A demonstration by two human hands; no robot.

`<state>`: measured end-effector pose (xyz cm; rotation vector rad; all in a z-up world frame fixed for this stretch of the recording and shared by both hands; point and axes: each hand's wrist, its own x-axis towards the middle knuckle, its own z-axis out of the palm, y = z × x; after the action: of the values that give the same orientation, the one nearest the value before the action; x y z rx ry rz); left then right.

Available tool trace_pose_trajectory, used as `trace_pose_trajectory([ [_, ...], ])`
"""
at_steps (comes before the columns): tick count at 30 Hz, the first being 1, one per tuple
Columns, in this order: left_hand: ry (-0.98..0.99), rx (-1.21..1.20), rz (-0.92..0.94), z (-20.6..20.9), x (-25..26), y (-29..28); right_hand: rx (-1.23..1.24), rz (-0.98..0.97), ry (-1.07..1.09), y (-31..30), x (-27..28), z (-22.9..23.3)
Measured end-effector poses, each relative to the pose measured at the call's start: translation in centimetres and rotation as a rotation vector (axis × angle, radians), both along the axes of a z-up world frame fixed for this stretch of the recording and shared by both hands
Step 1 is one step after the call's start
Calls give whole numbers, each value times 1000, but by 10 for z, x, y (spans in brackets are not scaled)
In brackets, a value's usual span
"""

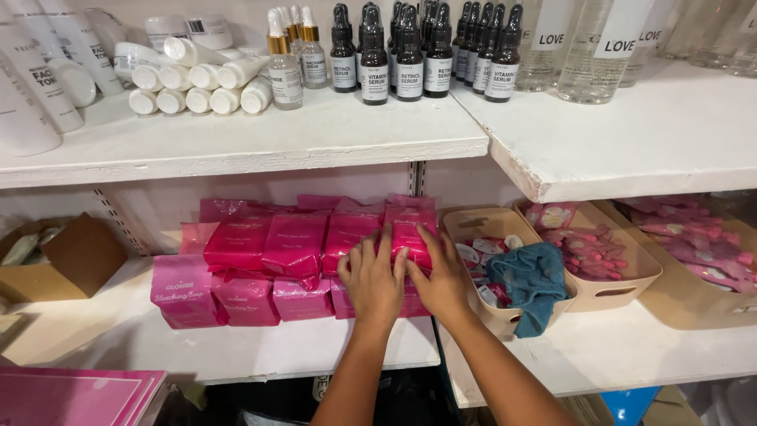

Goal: The person wipes pink soap packages on a white shelf using a blue cloth, then cleans the inside of a beige plastic bin and wipes the shelf surface. The person also handles small pink sachets from a bin while continuing to clean the area.

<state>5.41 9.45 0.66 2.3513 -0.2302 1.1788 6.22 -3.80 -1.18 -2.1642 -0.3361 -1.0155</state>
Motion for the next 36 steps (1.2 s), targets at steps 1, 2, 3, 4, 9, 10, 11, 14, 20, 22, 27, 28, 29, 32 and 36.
trace_pose_trajectory([
  [1,0,1,1,0,-1,0,1,1,0,0,2,-1],
  [2,-2,4,-5,0,-1,1,-7,-11,17,1,4,-2],
  [3,-6,6,-13,0,-1,1,-16,-24,32,1,6,-2],
  [4,-7,7,-12,-2,0,1,-16,-24,31,1,8,-3],
  [9,-37,34,21,-13,6,-1,1,12,121,3,13,-2],
  [10,-37,34,21,-13,5,-1,2,12,121,3,15,-3],
  [11,-33,32,21,-12,4,-1,-17,10,108,2,16,-4],
  [14,-20,33,20,-12,1,-2,-31,15,92,1,19,-8],
  [20,-6,54,13,-10,-8,-1,-14,64,54,-1,15,-8],
  [22,-29,53,2,-9,-11,-1,-13,94,46,-3,9,1],
  [27,82,-46,-43,2,-21,-10,-135,75,253,-12,-14,26],
  [28,82,-46,-45,2,-26,-13,-135,73,254,-16,-16,24],
  [29,42,-81,-60,3,-30,-17,-89,134,203,-20,-17,23],
  [32,-65,-116,-116,1,-44,-33,-32,160,205,-44,-21,30],
  [36,-124,-151,-286,-1,-60,-68,-227,-78,156,-105,-5,15],
])
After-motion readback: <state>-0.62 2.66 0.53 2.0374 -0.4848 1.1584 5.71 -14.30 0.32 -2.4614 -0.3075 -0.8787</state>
